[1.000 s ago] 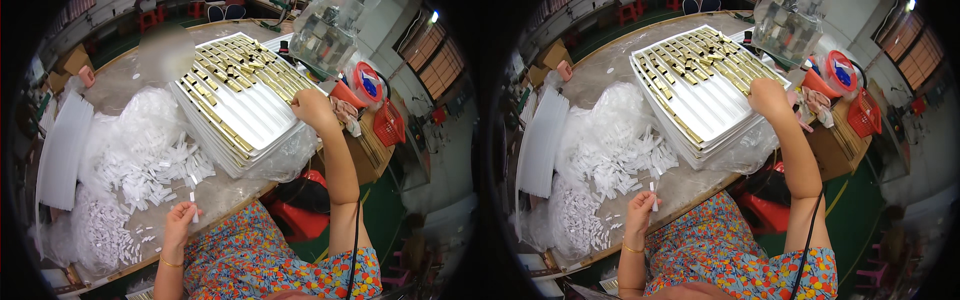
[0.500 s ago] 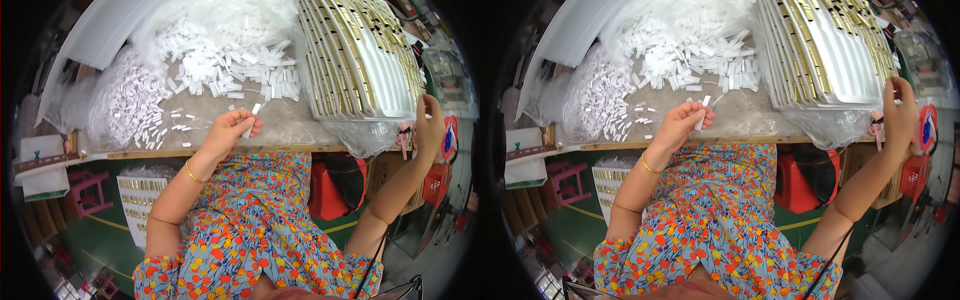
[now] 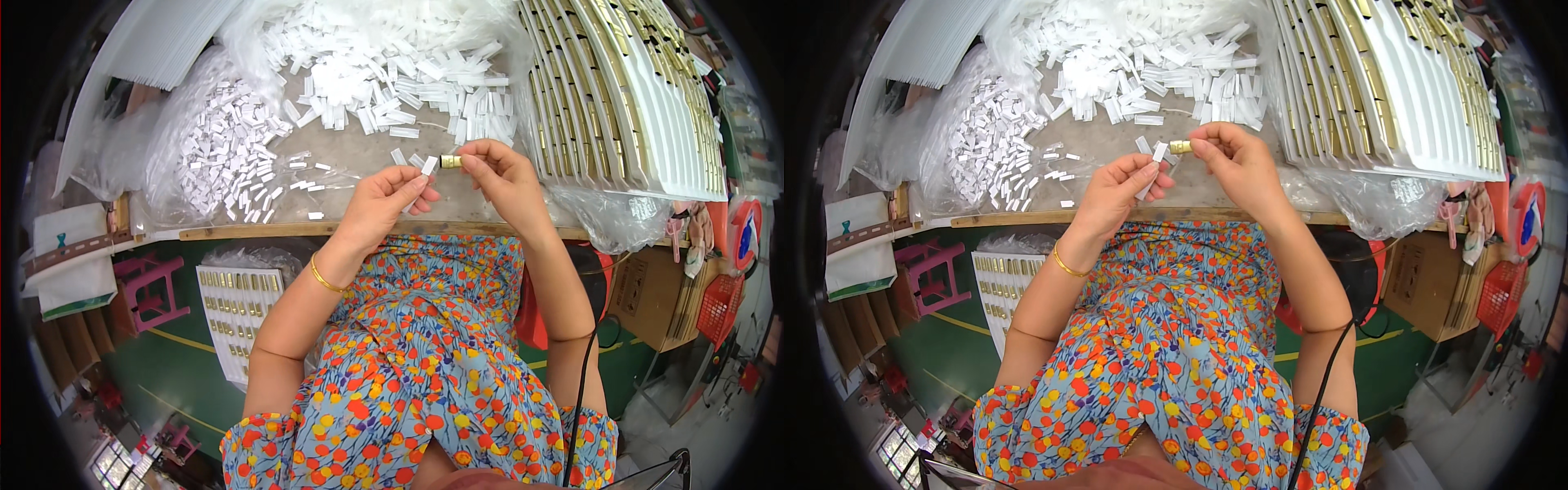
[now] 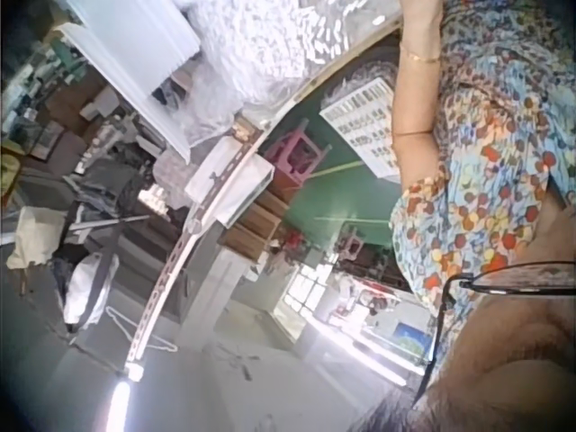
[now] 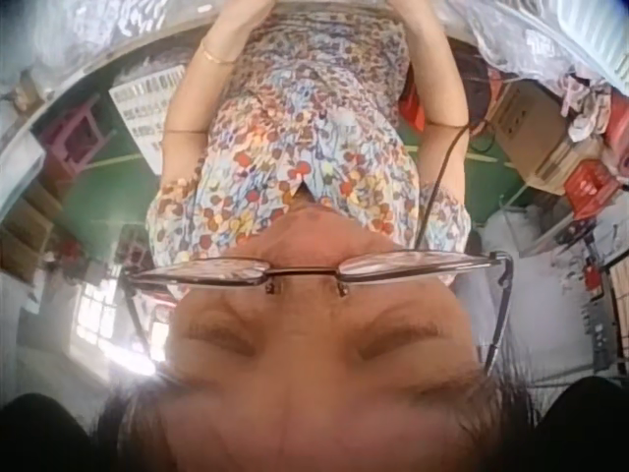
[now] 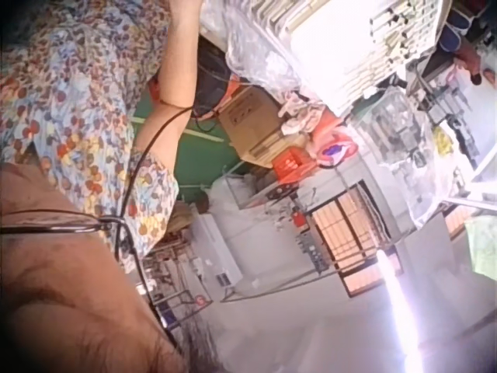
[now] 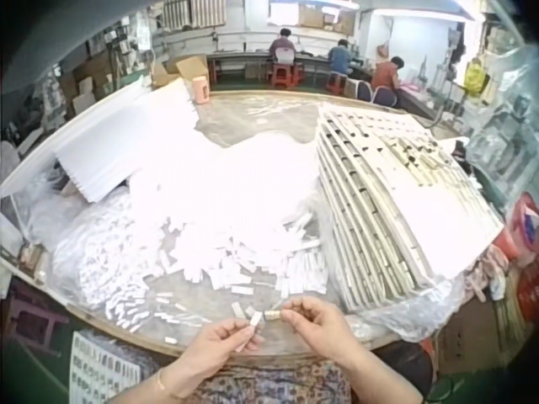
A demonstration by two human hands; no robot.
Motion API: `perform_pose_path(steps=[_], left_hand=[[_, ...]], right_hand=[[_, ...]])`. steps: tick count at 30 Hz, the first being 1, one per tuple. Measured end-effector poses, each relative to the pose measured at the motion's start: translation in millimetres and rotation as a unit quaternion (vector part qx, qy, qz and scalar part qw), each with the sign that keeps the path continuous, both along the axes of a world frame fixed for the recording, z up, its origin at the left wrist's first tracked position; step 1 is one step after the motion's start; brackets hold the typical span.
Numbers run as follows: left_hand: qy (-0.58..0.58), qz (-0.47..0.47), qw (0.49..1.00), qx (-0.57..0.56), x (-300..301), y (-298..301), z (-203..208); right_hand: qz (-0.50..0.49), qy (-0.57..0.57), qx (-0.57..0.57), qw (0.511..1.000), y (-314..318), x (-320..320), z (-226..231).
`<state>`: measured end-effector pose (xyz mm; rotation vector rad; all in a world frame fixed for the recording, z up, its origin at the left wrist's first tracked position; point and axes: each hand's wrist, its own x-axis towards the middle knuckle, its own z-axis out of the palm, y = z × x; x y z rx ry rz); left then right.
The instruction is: Manually assembling small white plastic caps onto gold metal pins at a factory workstation.
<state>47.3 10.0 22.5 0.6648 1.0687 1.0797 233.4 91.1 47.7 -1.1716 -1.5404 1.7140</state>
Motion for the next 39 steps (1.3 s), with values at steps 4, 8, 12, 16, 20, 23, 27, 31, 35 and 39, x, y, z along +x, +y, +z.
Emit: perform_pose_path(steps=[4,8,12,16,20,23,27,31,35,39], left_hand=[[0.072,0.003,0.997,0.009,-5,-2,0],[0.107,0.011,0.993,0.038,-8,-3,2],[0.224,-0.033,0.968,0.106,-13,-2,9],[0.305,-0.049,0.933,0.182,-14,0,6],[0.343,-0.064,0.912,0.215,-13,0,9],[0.353,-0.064,0.904,0.232,-11,2,9],[0.377,-0.093,0.89,0.238,-16,4,10],[0.417,-0.128,0.84,0.324,-16,8,9],[0.407,-0.121,0.864,0.271,-15,7,14],[0.263,-0.124,0.945,0.148,-17,9,6]], right_hand=[[0.016,0.006,0.007,1.0,-1,-8,-4],[0.044,-0.021,0.022,0.999,1,-5,-8],[0.098,-0.032,0.116,0.988,4,0,-9],[0.15,-0.056,0.201,0.966,9,2,1],[0.192,-0.08,0.229,0.951,11,4,7],[0.142,-0.047,0.075,0.986,5,4,2],[0.131,-0.082,0.141,0.978,-3,3,1],[0.146,-0.055,0.262,0.952,-4,4,-7],[0.121,-0.056,0.238,0.962,-8,2,-7],[0.089,-0.048,0.151,0.983,-12,4,-8]])
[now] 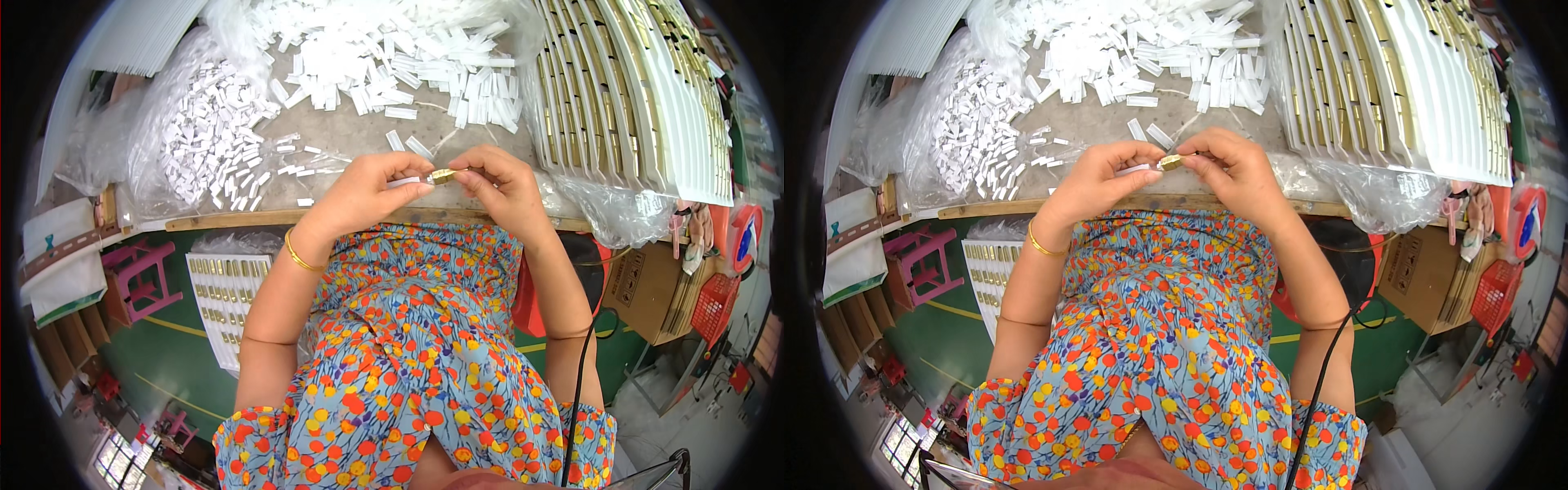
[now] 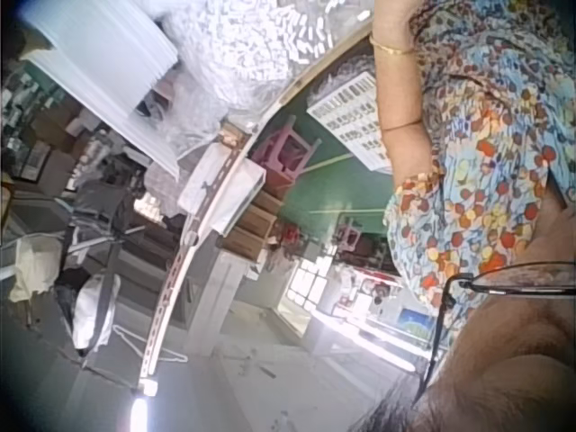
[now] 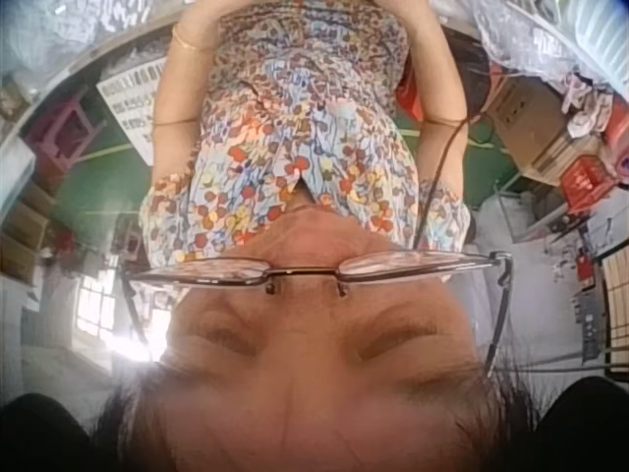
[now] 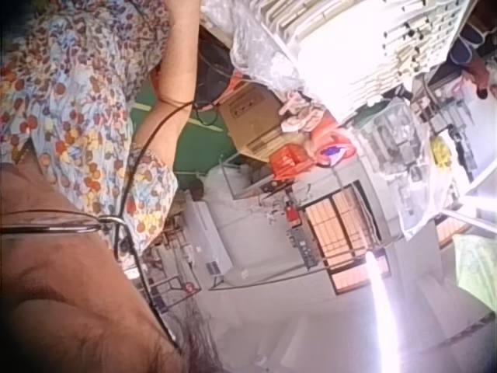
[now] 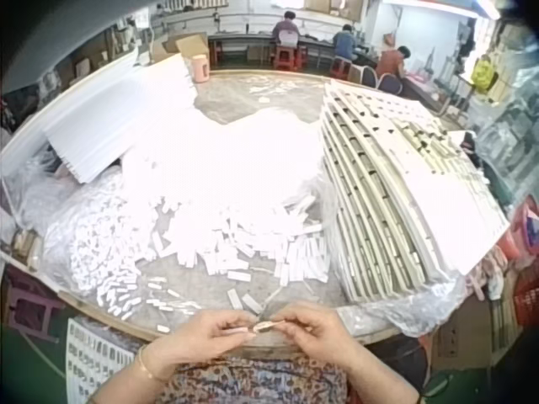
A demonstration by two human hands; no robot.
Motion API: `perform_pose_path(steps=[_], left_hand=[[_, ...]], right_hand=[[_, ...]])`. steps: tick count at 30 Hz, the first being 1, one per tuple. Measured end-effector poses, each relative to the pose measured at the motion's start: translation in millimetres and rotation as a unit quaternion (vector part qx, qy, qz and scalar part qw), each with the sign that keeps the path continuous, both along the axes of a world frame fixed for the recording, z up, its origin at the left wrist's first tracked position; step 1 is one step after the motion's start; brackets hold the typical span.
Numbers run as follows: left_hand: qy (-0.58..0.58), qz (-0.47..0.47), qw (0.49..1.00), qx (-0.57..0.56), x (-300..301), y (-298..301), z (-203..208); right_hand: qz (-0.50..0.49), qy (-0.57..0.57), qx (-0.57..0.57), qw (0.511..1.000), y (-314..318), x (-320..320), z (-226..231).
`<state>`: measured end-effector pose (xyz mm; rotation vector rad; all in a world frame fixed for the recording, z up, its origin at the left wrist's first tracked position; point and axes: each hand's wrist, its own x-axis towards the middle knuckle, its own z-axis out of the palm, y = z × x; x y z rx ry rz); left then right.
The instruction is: Manually assembling small white plastic caps onto gold metal pins at a factory workstation.
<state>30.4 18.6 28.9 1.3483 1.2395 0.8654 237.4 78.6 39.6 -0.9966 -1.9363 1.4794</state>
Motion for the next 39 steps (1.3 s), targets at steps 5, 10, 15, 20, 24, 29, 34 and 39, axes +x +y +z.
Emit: perform_pose_path(steps=[5,10,15,20,24,29,34,39], left_hand=[[-0.176,-0.017,0.978,-0.108,-9,-1,4],[-0.115,0.015,0.976,-0.183,-16,-2,2],[-0.109,0.039,0.987,-0.115,-5,-4,7],[-0.074,0.04,0.991,-0.101,-3,-4,8],[-0.057,0.038,0.993,-0.094,-4,-5,3],[-0.056,0.033,0.995,-0.077,-2,-5,5],[-0.038,0.022,0.996,-0.073,-4,-8,4],[0.029,0.005,1.0,0.004,-2,-10,8]], right_hand=[[-0.035,0.027,-0.078,0.996,-4,-1,-3],[-0.054,0.042,-0.105,0.992,-6,-1,-7],[-0.025,0.039,-0.086,0.995,-11,-5,-13],[-0.076,0.091,-0.202,0.972,-15,-5,-12],[-0.085,0.076,-0.142,0.983,-24,-5,-11],[-0.102,0.105,-0.144,0.979,-26,-5,-12],[-0.073,0.058,-0.064,0.994,-28,-3,-9],[-0.069,0.063,-0.177,0.98,-28,-4,-1]])
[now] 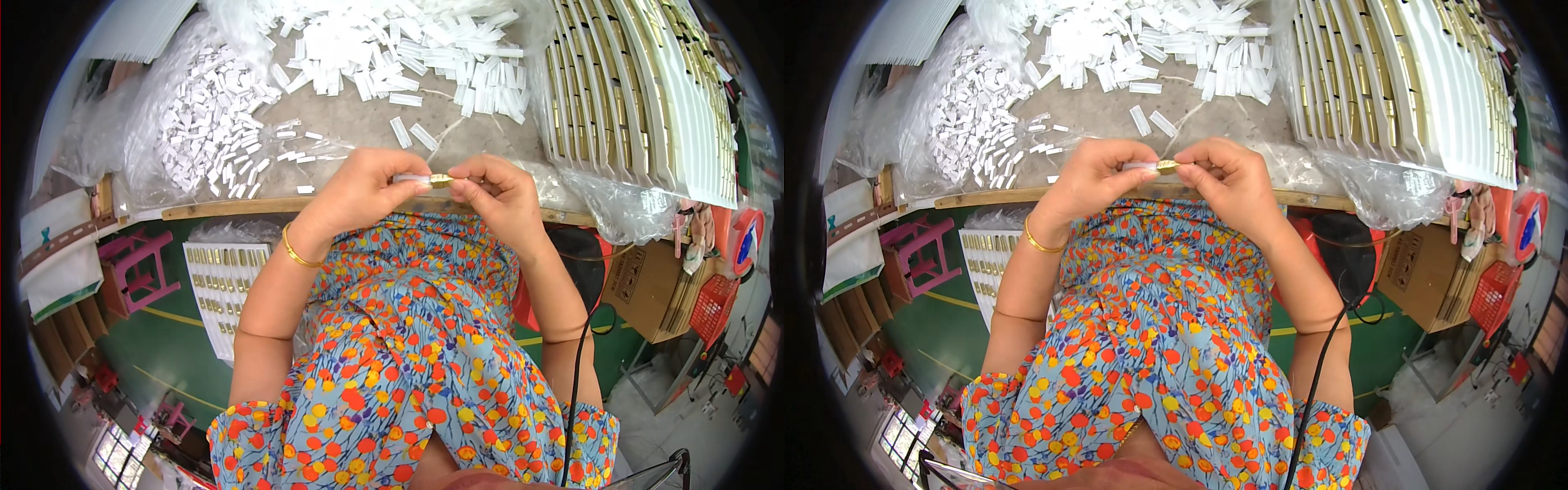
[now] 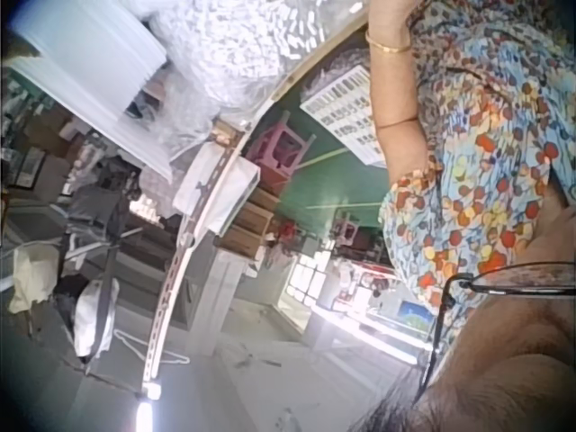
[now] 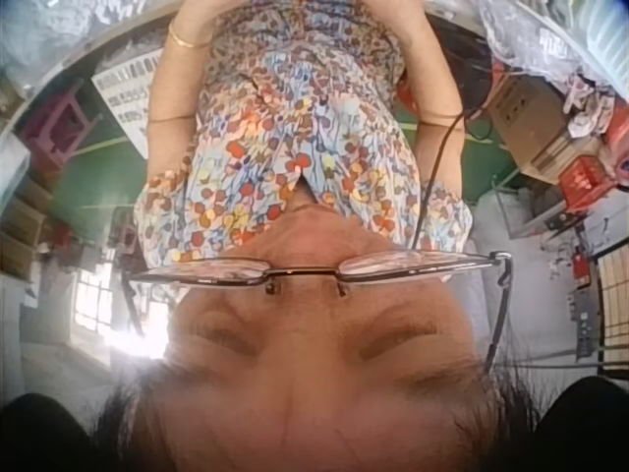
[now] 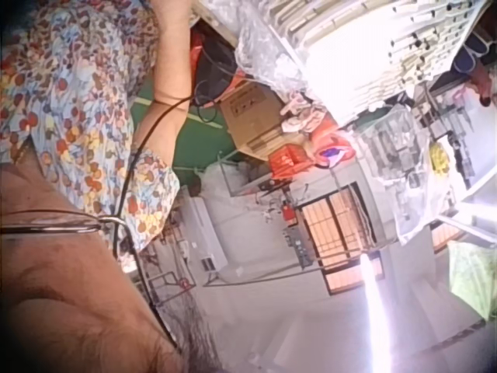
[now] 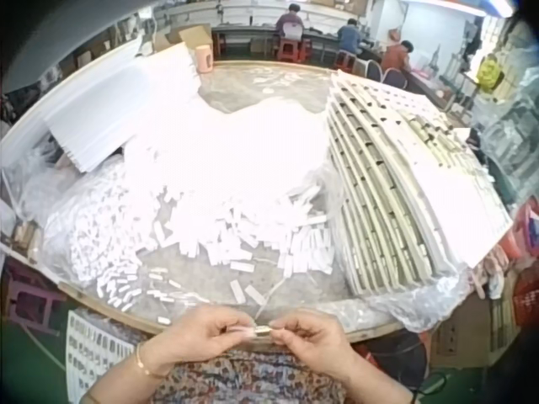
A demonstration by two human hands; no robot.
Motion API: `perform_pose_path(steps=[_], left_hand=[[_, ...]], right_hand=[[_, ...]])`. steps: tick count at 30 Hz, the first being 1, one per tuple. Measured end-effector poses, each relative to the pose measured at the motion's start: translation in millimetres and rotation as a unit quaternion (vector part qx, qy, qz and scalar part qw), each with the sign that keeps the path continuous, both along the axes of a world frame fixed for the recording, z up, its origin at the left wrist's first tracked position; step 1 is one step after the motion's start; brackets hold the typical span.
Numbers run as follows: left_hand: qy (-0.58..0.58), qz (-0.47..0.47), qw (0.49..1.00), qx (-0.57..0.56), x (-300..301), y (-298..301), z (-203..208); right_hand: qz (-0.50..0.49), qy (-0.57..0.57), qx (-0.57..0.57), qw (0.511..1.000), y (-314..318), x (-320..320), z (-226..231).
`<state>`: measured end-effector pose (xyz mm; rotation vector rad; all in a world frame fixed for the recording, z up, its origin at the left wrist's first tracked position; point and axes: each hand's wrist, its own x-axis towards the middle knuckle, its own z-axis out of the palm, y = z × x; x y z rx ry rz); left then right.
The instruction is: Manually assembling small white plastic caps onto gold metal pins at a factory workstation.
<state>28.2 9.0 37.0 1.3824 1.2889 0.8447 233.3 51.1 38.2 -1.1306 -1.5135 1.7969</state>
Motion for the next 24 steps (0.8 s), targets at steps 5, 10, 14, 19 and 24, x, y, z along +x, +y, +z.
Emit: perform_pose_path(steps=[5,10,14,19,24], left_hand=[[-0.094,0.036,0.992,-0.071,1,-6,-8],[-0.209,0.047,0.972,-0.098,1,-11,-12],[-0.264,0.037,0.957,-0.116,2,-15,-19],[-0.332,0.097,0.93,-0.127,9,-21,-34],[-0.366,0.097,0.915,-0.139,10,-20,-34]], right_hand=[[-0.029,0.032,0.003,0.999,-6,-4,-1],[-0.026,0.026,-0.028,0.999,-16,-8,-2],[-0.024,0.022,-0.007,0.999,-18,-13,5],[-0.019,0.04,0.0,0.999,-4,-20,15],[-0.03,0.041,0.056,0.997,-8,-22,6]])
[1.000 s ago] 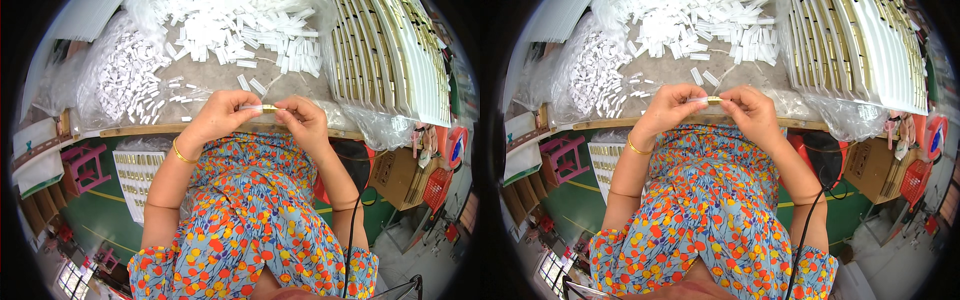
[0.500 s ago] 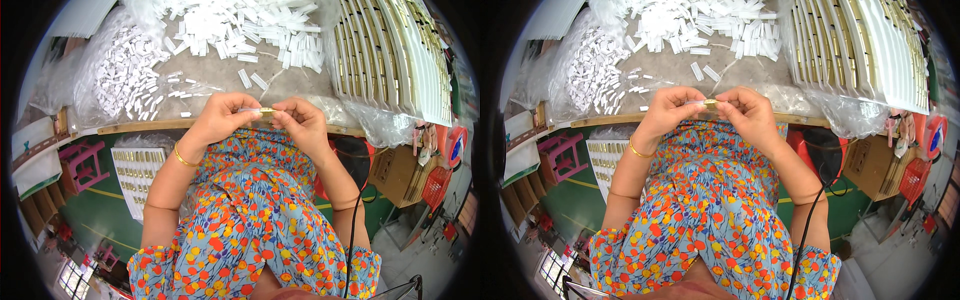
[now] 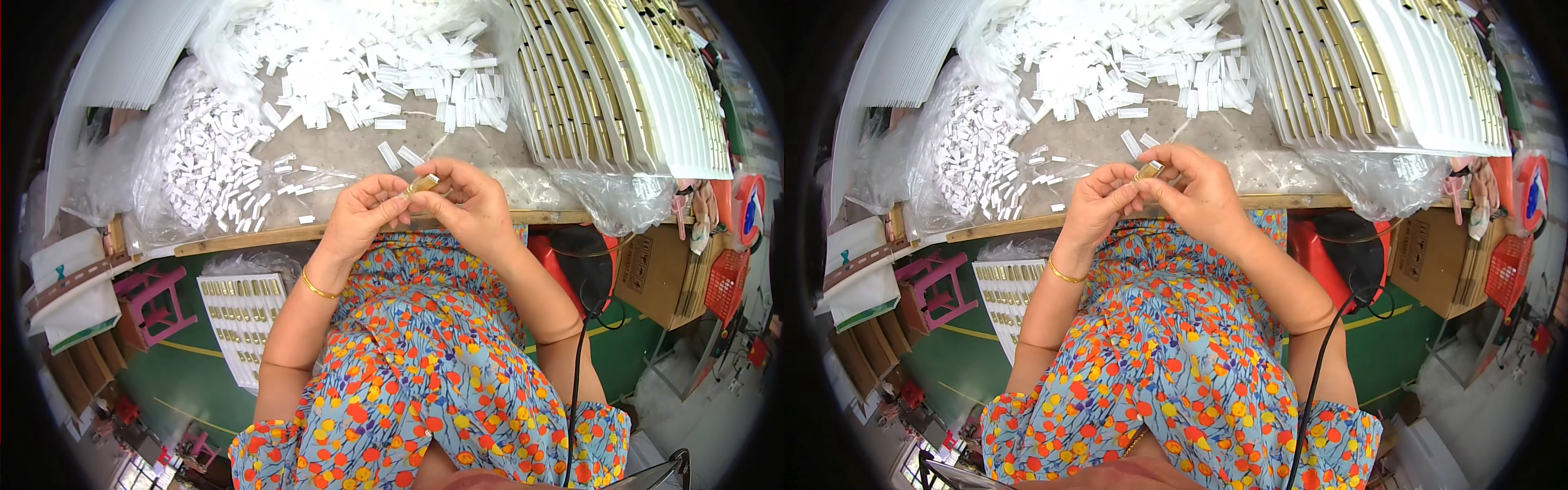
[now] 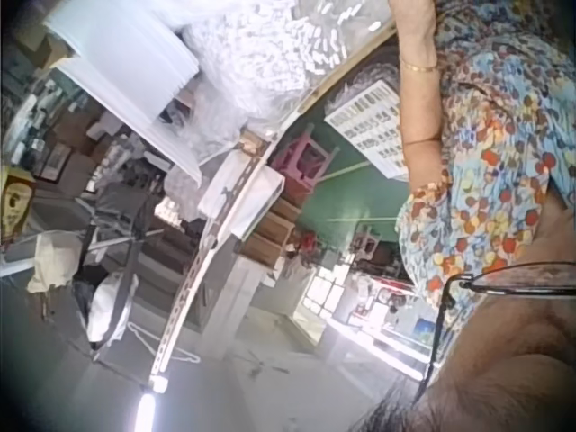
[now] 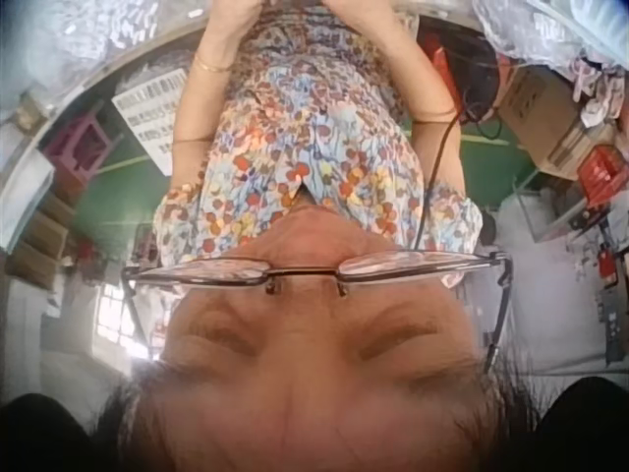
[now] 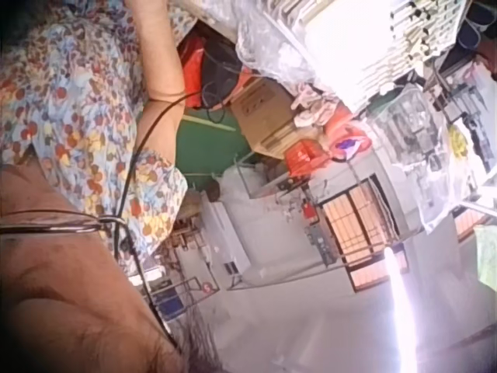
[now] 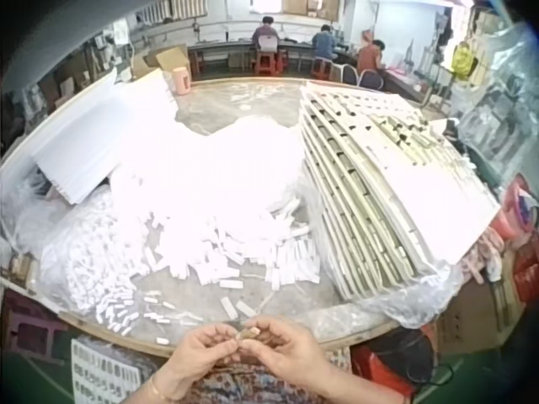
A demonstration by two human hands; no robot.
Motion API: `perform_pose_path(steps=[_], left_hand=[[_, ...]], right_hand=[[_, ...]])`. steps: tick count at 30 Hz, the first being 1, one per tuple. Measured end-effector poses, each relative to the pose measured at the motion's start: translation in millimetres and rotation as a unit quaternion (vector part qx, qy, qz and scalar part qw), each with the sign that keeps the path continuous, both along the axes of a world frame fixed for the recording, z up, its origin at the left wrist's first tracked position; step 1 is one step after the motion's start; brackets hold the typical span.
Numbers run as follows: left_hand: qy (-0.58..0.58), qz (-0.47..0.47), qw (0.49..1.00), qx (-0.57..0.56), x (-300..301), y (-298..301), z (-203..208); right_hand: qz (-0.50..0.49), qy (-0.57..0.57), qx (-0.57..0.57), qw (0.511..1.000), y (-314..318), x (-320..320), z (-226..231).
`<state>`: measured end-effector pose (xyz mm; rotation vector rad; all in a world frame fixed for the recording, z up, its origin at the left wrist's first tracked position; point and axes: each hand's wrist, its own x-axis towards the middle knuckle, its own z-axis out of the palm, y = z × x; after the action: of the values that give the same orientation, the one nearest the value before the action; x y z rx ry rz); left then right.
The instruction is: Manually assembling small white plastic caps onto gold metal pins at a factory workstation.
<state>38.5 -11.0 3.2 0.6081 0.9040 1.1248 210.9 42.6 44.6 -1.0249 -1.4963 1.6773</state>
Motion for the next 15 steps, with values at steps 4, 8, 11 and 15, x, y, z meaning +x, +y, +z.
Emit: perform_pose_path(steps=[4,8,11,15], left_hand=[[0.012,-0.019,1.0,0.013,-2,2,2],[-0.027,0.033,0.999,-0.01,-7,-6,15],[0.065,0.063,0.996,-0.023,-11,-1,11],[0.116,0.096,0.989,0.001,-19,-11,15]], right_hand=[[-0.009,0.049,-0.089,0.995,2,-2,0],[-0.045,0.022,-0.096,0.994,7,3,-2],[-0.056,0.031,-0.117,0.991,14,-9,-9],[-0.016,0.008,-0.13,0.991,8,-19,-8]])
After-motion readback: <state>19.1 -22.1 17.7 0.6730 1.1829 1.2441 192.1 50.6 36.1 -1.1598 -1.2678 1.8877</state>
